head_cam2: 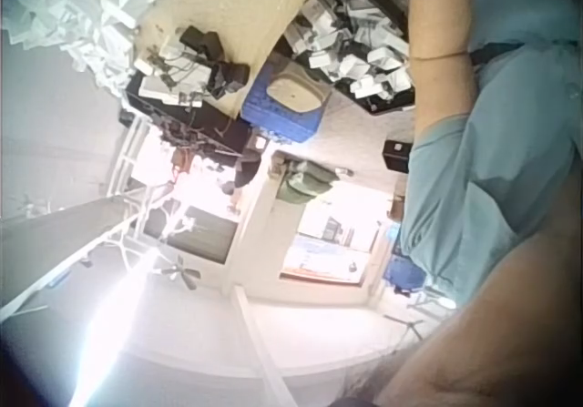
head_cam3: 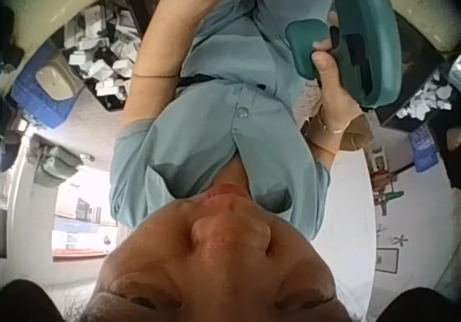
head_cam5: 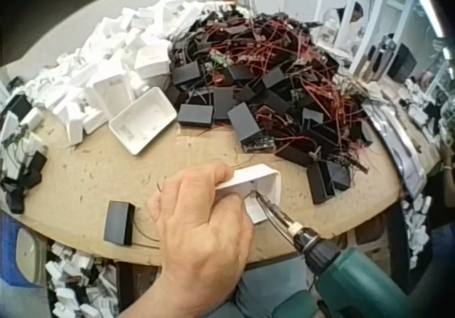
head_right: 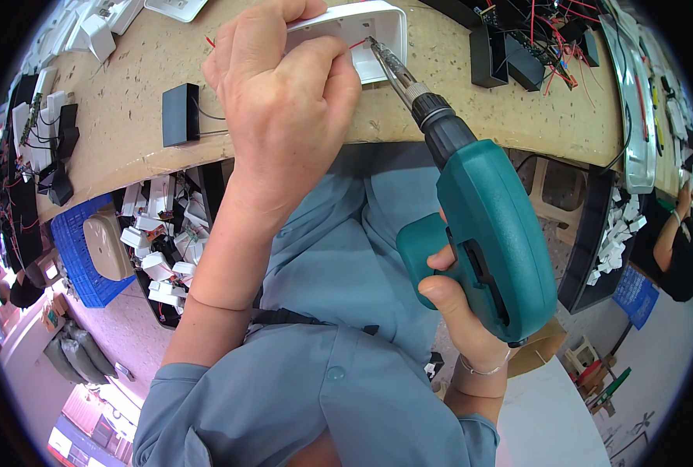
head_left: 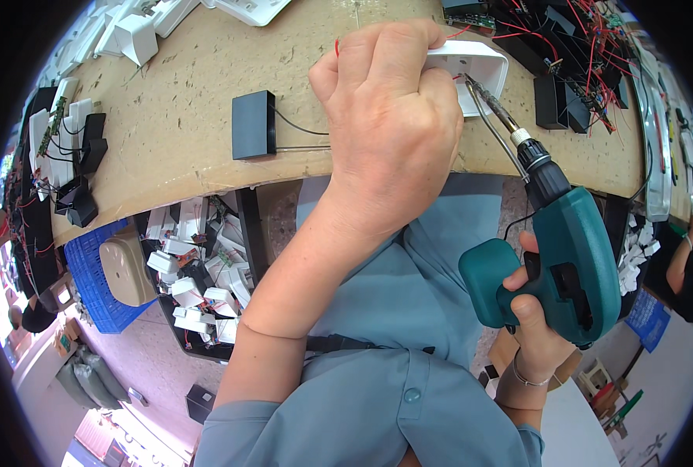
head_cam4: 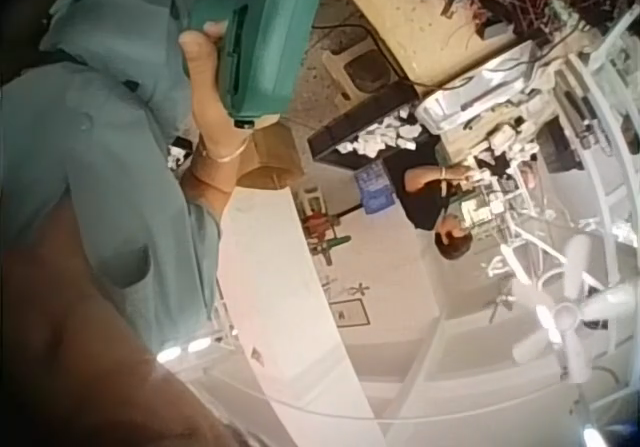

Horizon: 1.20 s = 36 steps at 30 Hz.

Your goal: Soldering wires to circuit boards and assembling them into plastic housings.

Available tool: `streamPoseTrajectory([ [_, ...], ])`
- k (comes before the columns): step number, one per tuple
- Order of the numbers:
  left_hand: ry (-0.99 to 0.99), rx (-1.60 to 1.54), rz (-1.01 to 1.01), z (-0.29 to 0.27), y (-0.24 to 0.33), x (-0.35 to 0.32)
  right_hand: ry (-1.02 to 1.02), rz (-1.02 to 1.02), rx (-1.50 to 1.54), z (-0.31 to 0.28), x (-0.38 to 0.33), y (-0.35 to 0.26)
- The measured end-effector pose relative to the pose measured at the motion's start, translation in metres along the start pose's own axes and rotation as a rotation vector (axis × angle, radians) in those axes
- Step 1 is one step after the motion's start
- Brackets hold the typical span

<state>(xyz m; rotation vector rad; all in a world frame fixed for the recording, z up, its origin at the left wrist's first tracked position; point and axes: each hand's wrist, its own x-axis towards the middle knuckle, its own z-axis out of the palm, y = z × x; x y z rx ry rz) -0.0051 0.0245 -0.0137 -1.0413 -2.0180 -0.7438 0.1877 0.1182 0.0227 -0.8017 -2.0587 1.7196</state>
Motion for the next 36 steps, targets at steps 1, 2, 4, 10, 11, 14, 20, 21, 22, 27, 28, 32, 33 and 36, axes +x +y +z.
streamPoseTrajectory([
  [1,0.006,-0.003,0.0,0.0,0.0,0.0,-0.01,-0.001,-0.008,0.0,0.0,0.0],
  [2,0.006,-0.004,-0.001,0.0,0.0,0.0,-0.009,-0.001,-0.008,-0.001,0.0,0.0],
  [4,0.008,-0.014,-0.001,-0.001,0.0,0.001,-0.004,0.033,-0.039,-0.001,0.0,0.0],
  [10,0.013,0.002,0.001,0.001,0.0,-0.001,0.009,0.005,0.006,0.001,0.001,-0.002],
  [11,0.013,0.002,0.0,0.0,0.0,-0.001,0.008,0.005,0.006,0.001,0.001,-0.002],
  [14,-0.039,-0.01,-0.012,0.0,0.0,-0.001,0.0,-0.015,-0.001,-0.002,-0.002,-0.001],
  [20,0.016,-0.181,-0.146,0.019,0.004,-0.006,0.026,-0.117,-0.027,-0.005,-0.004,0.003],
  [21,0.007,-0.188,-0.162,0.018,0.005,-0.005,0.036,-0.128,-0.026,-0.005,-0.004,0.003],
  [22,-0.001,-0.193,-0.177,0.016,0.005,-0.005,0.044,-0.139,-0.024,-0.005,-0.004,0.003],
  [27,0.042,-0.193,-0.039,0.0,0.006,-0.012,0.057,-0.162,-0.024,-0.012,-0.009,0.004],
  [28,0.05,-0.195,-0.004,-0.005,0.007,-0.014,0.066,-0.169,-0.024,-0.014,-0.009,0.005],
  [32,0.085,-0.287,0.063,-0.044,-0.005,-0.037,0.097,-0.203,-0.026,-0.019,-0.009,0.008],
  [33,0.082,-0.283,0.067,-0.043,-0.009,-0.038,0.098,-0.213,-0.022,-0.02,-0.008,0.009],
  [36,0.166,-0.262,-0.127,-0.031,-0.023,-0.034,0.098,-0.216,-0.013,-0.017,-0.008,0.009],
])
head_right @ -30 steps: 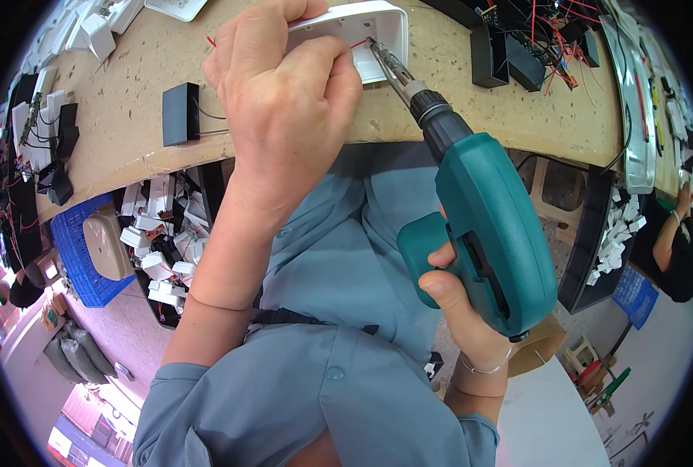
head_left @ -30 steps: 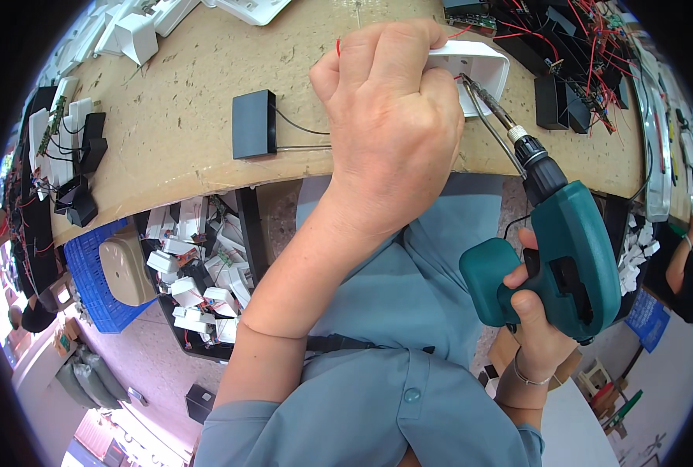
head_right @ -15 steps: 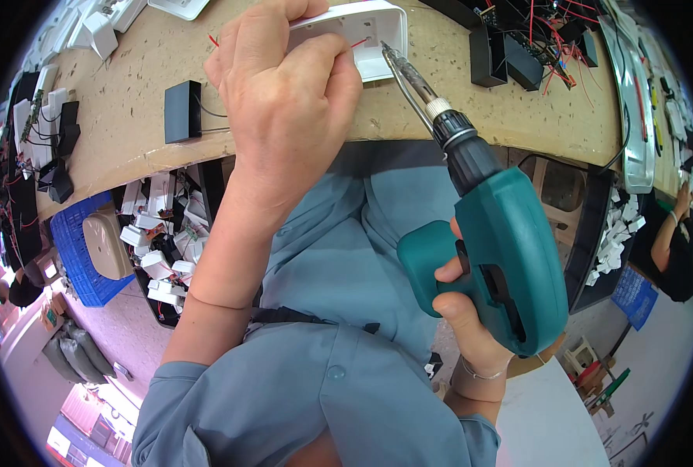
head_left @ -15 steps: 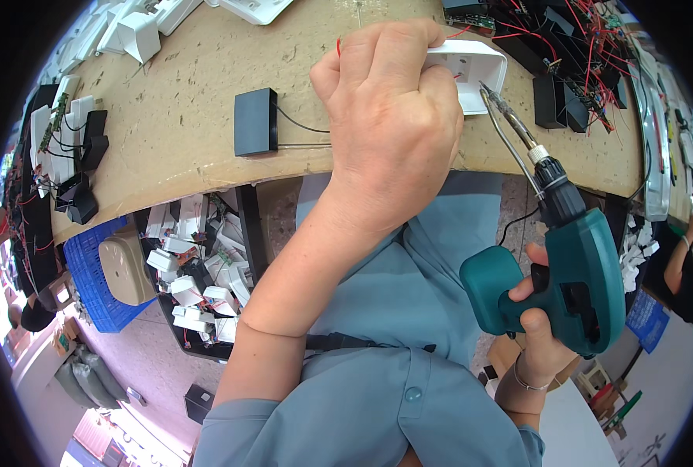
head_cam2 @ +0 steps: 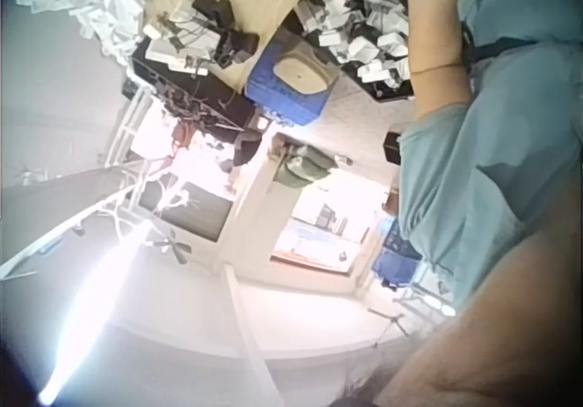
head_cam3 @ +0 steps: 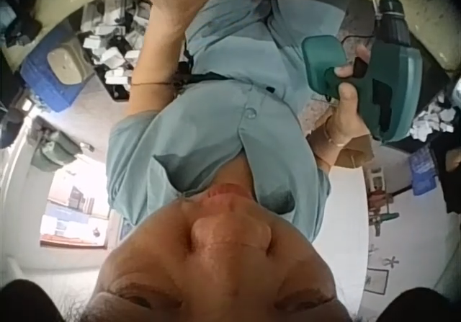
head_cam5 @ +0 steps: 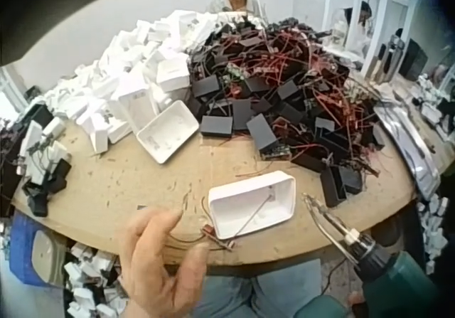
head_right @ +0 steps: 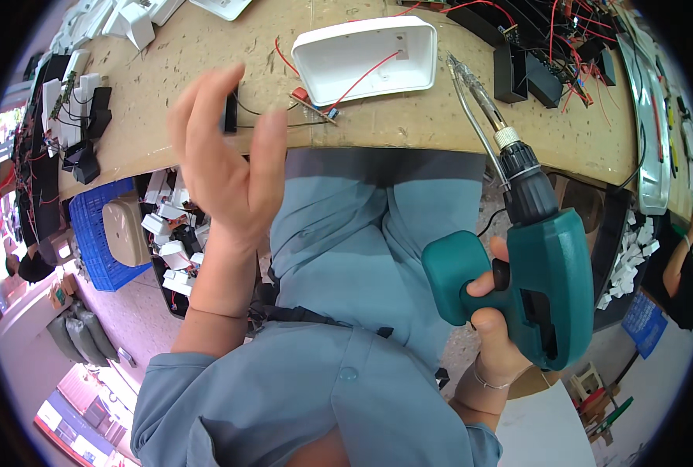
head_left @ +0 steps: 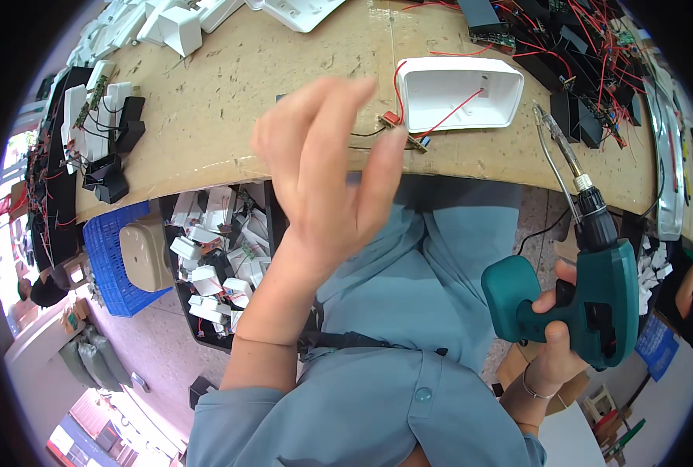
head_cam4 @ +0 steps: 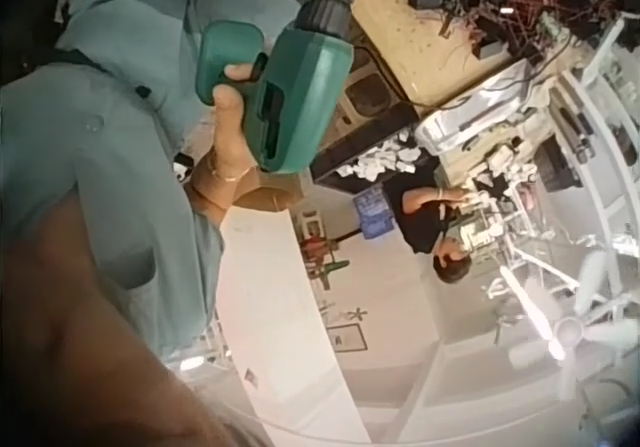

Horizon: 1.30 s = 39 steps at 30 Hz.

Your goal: Soldering wires to circuit boards and assembling them into plastic housings.

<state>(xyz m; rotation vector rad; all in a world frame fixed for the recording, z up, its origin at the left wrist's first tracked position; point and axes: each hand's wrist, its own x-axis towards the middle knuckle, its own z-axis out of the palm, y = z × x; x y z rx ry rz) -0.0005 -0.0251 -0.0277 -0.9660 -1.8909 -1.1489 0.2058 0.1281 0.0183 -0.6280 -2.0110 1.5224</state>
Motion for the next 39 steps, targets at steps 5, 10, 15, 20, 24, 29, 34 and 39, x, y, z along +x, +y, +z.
streamPoseTrajectory([
  [5,-0.182,0.02,-0.134,0.007,-0.001,0.012,-0.011,-0.002,0.009,-0.002,0.0,0.001],
  [10,-0.121,0.003,-0.001,0.016,0.0,0.007,-0.002,0.003,0.055,0.0,0.0,0.0],
  [15,-0.178,-0.083,0.134,0.026,0.019,0.005,-0.004,-0.001,0.088,-0.003,0.0,0.006],
  [20,-0.171,0.052,0.168,0.04,0.017,0.011,0.013,0.004,0.069,-0.003,0.001,0.007],
  [24,-0.243,0.124,0.139,0.039,0.016,0.015,0.017,0.002,0.069,-0.002,0.001,0.007],
  [29,-0.193,0.201,0.076,0.044,0.022,0.016,0.027,0.048,0.074,-0.001,-0.003,0.007],
  [34,-0.121,0.299,0.005,0.048,0.026,0.019,-0.015,0.1,0.064,0.003,-0.004,0.007],
  [39,-0.16,0.329,0.001,0.051,0.027,0.023,-0.076,0.043,0.056,0.003,0.0,0.018],
])
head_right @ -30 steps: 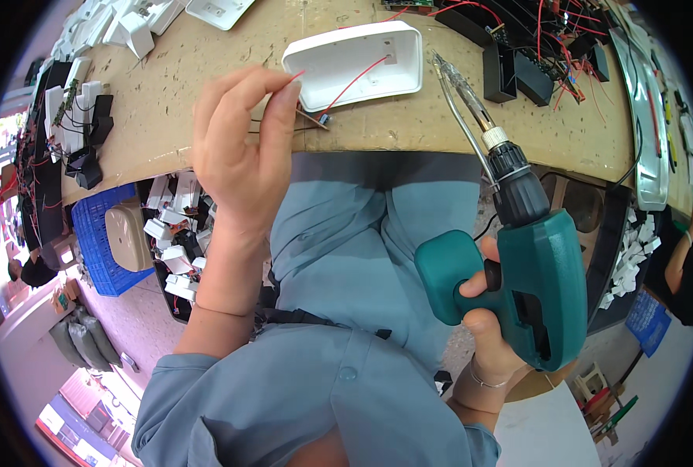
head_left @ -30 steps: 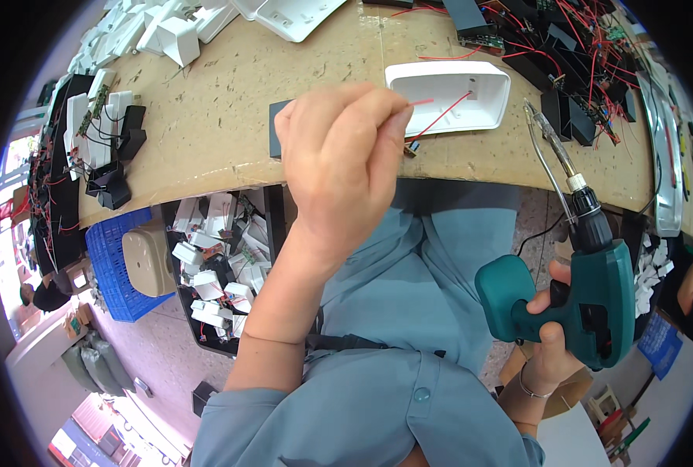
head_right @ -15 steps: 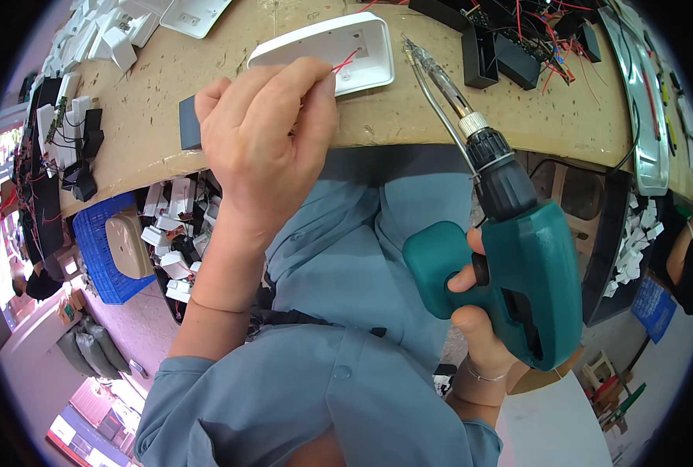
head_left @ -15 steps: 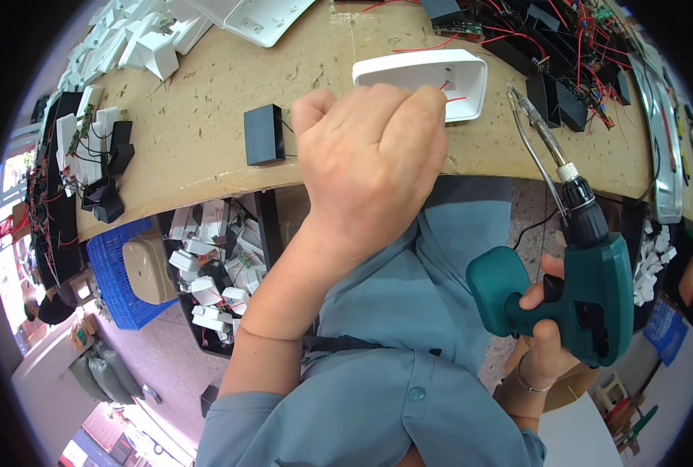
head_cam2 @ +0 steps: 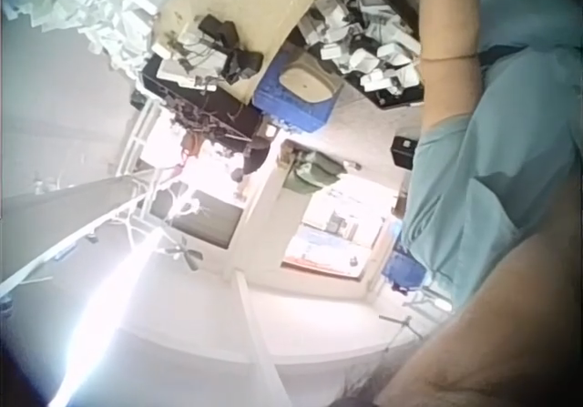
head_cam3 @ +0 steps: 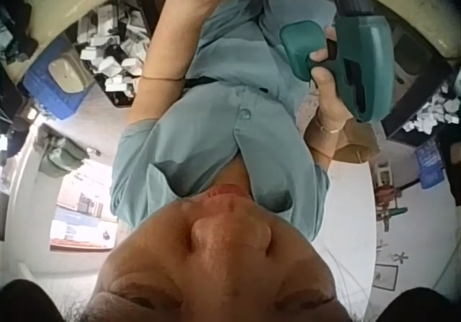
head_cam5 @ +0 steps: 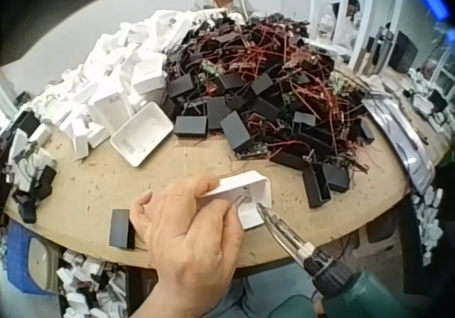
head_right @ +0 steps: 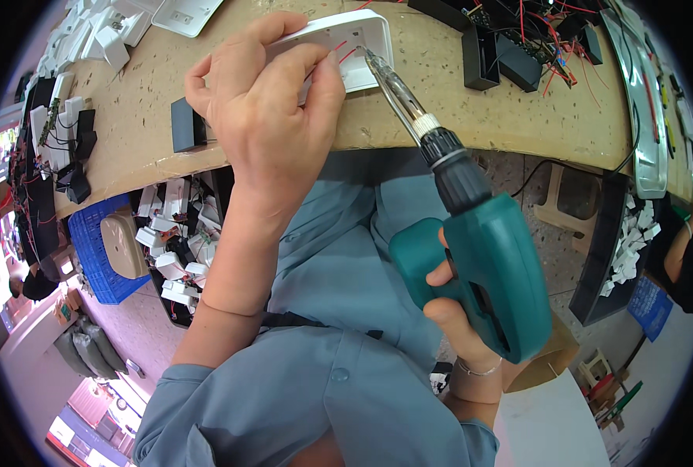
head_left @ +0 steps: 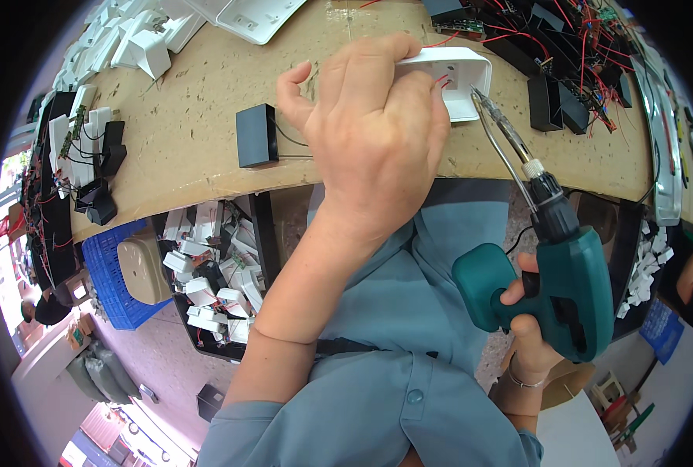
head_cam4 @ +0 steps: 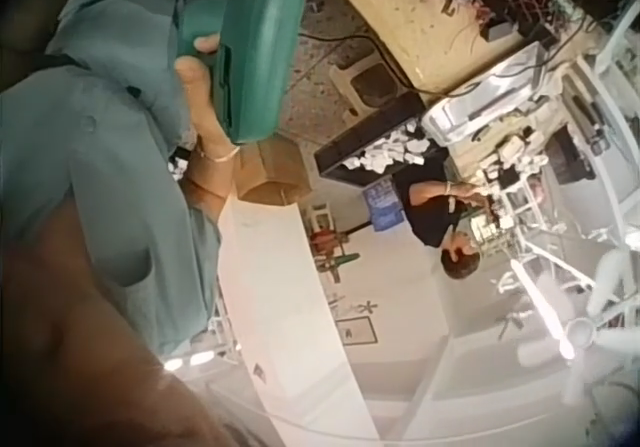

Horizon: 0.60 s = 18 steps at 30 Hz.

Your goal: Soldering wires to circuit boards and assembling them into plastic housings.

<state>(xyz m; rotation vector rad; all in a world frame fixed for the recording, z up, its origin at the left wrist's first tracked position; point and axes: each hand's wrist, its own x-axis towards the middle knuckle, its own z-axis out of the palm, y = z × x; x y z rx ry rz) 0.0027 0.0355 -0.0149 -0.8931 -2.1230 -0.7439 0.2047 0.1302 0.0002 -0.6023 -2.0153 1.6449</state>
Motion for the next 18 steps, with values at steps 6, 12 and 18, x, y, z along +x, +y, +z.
streamPoseTrajectory([
  [6,-0.024,0.14,0.049,0.001,0.002,0.005,-0.02,0.009,0.027,0.006,0.007,0.002],
  [12,-0.047,-0.133,-0.031,-0.001,-0.005,0.0,-0.014,0.017,0.027,0.002,0.005,0.003],
  [18,-0.186,-0.495,-0.003,-0.03,0.003,-0.004,0.034,-0.031,0.073,-0.012,-0.003,0.001],
])
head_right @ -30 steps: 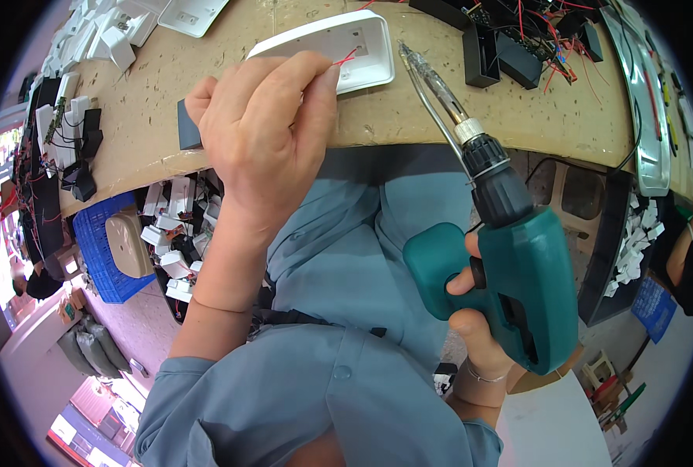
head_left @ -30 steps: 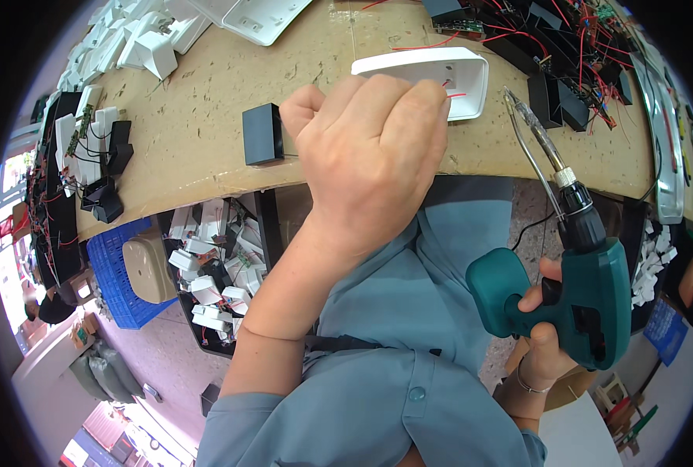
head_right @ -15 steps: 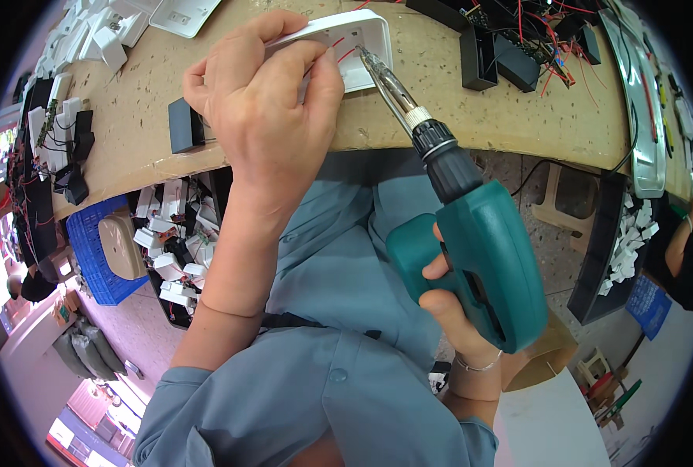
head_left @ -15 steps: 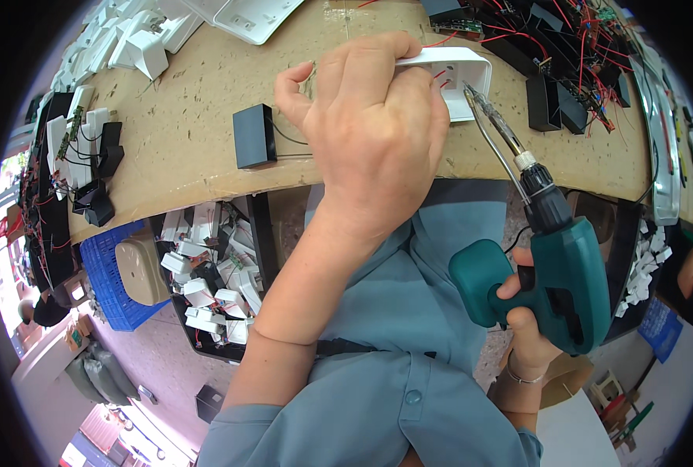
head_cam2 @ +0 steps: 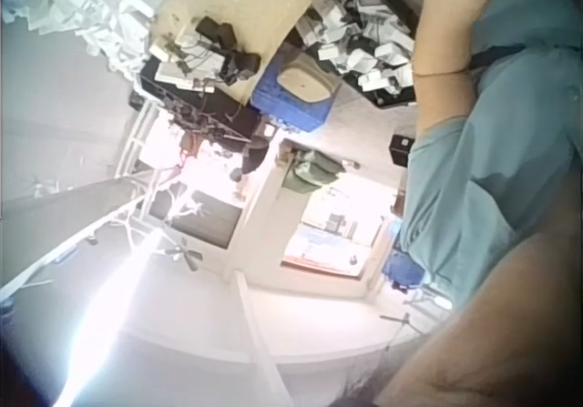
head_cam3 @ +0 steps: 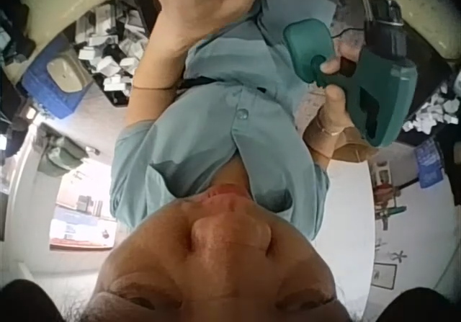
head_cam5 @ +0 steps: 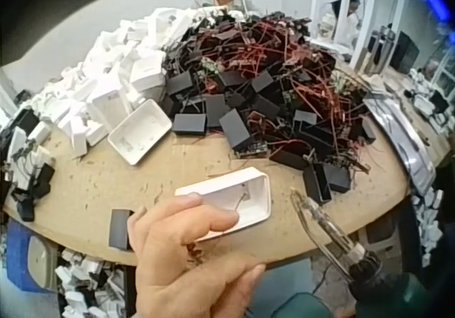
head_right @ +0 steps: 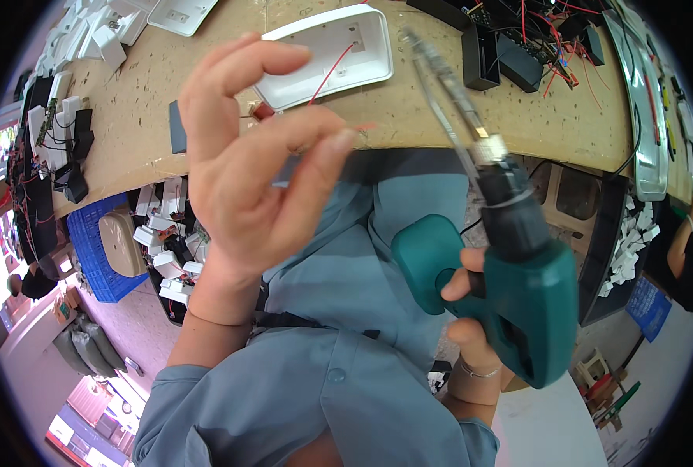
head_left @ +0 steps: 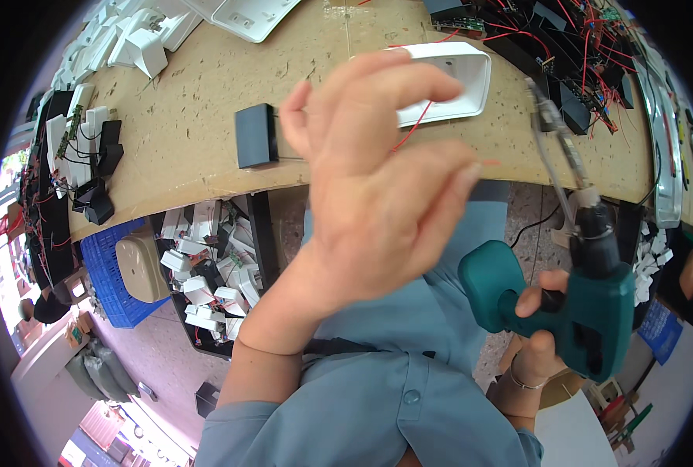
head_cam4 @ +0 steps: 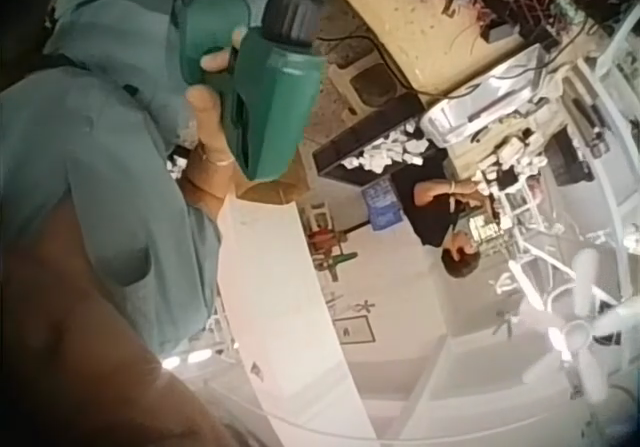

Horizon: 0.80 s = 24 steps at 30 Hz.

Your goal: Soldering wires to circuit boards and assembling them into plastic housings.

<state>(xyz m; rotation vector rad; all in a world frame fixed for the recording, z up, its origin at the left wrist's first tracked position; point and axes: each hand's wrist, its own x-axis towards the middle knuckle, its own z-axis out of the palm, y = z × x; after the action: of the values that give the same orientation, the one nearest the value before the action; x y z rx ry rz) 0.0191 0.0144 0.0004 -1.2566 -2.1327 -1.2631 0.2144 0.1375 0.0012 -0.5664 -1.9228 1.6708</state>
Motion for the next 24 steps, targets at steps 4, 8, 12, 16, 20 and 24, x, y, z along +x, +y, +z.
streamPoseTrajectory([
  [4,-0.032,0.203,0.039,0.003,0.0,0.011,0.071,0.002,0.023,0.001,0.003,-0.006],
  [8,0.101,0.363,0.054,0.009,-0.013,0.019,0.071,0.067,0.045,0.008,0.002,-0.012],
  [12,0.15,0.422,0.079,0.02,-0.02,0.02,0.04,0.021,-0.019,0.008,0.0,-0.006],
  [16,0.222,0.335,0.028,0.036,-0.026,0.019,-0.021,0.024,-0.102,0.005,0.002,0.0],
  [20,0.232,0.31,0.034,0.038,-0.029,0.02,-0.091,0.021,-0.08,0.005,0.008,0.005],
  [24,0.225,0.313,0.039,0.038,-0.03,0.02,-0.129,-0.033,-0.075,0.009,0.017,0.009],
])
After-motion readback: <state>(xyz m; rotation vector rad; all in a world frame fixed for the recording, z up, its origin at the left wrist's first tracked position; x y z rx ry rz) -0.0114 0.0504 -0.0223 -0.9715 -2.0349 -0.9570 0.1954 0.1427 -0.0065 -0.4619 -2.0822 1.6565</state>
